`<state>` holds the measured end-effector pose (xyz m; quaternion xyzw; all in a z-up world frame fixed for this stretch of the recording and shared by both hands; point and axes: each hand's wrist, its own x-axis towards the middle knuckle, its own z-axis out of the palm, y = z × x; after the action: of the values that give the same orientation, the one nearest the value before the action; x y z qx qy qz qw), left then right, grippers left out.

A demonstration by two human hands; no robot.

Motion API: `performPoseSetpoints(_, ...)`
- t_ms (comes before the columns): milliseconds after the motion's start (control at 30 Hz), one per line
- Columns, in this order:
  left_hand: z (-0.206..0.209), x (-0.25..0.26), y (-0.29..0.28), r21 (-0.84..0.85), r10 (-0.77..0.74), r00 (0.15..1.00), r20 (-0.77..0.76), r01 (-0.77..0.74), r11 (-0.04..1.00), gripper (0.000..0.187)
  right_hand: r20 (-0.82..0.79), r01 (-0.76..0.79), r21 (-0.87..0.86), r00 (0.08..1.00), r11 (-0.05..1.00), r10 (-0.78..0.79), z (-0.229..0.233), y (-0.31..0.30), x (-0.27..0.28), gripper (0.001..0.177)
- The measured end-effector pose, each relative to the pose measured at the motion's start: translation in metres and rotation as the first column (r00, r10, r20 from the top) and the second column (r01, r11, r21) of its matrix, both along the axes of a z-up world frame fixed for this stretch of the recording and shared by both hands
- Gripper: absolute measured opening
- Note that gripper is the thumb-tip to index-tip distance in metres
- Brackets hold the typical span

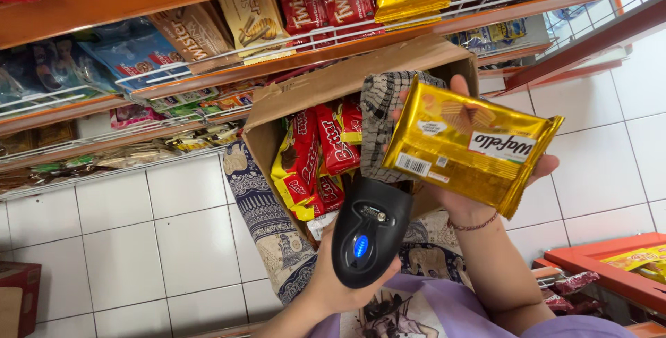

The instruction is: The person sits on the floor in a store aisle and stocks snack packages onto a shelf. They pick up packages from a cardboard box, wipe them with a cloth, scan them with a handheld barcode scanner, and place them on the shelf.

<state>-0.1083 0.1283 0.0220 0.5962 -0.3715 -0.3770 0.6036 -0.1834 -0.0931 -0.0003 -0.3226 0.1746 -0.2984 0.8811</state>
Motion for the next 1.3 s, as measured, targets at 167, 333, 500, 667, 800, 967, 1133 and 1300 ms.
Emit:
performPoseSetpoints(167,-0.001,-0.005,-0.003,0.072,-0.031,0.995,-0.091,0.037,0.997,0.040,0.314,-0.031,0.100,0.950,0.994,-0.002,-0.013,-0.002,-0.008,0.069)
performPoseSetpoints(333,0.005,0.000,-0.008,-0.010,-0.052,0.998,0.022,0.052,0.999,0.035,0.347,-0.050,0.149,0.938,0.988,-0.005,-0.013,-0.002,-0.010,0.067)
performPoseSetpoints(500,0.009,0.001,-0.010,0.018,-0.060,0.998,-0.008,0.061,0.998,0.034,0.267,0.002,0.077,0.964,0.997,-0.022,-0.010,-0.002,-0.009,0.065)
performPoseSetpoints(667,0.003,0.000,-0.006,0.029,-0.048,0.997,-0.064,0.050,0.998,0.038,0.356,-0.019,-0.039,0.934,0.999,0.032,-0.011,-0.001,-0.006,0.096)
performPoseSetpoints(800,0.001,0.004,-0.003,-0.007,-0.075,0.997,-0.018,0.075,0.997,0.042,0.313,0.070,-0.223,0.950,0.972,0.003,-0.005,0.000,-0.003,0.124)
performPoseSetpoints(967,0.029,0.031,-0.009,-0.231,-0.197,0.972,-0.128,0.164,0.959,0.062,0.076,0.014,-0.826,0.993,0.563,0.088,0.031,0.013,-0.015,0.125)
performPoseSetpoints(1133,0.040,0.042,-0.008,-0.291,-0.369,0.811,-0.454,0.256,0.922,0.087,-0.106,-0.108,-0.992,0.994,0.060,0.028,0.057,0.006,-0.019,0.122)
performPoseSetpoints(1300,0.014,0.057,0.003,-0.189,-0.443,0.897,0.019,0.438,0.879,0.070,-0.191,-0.226,-0.922,0.972,-0.313,-0.139,0.063,0.007,-0.010,0.098)
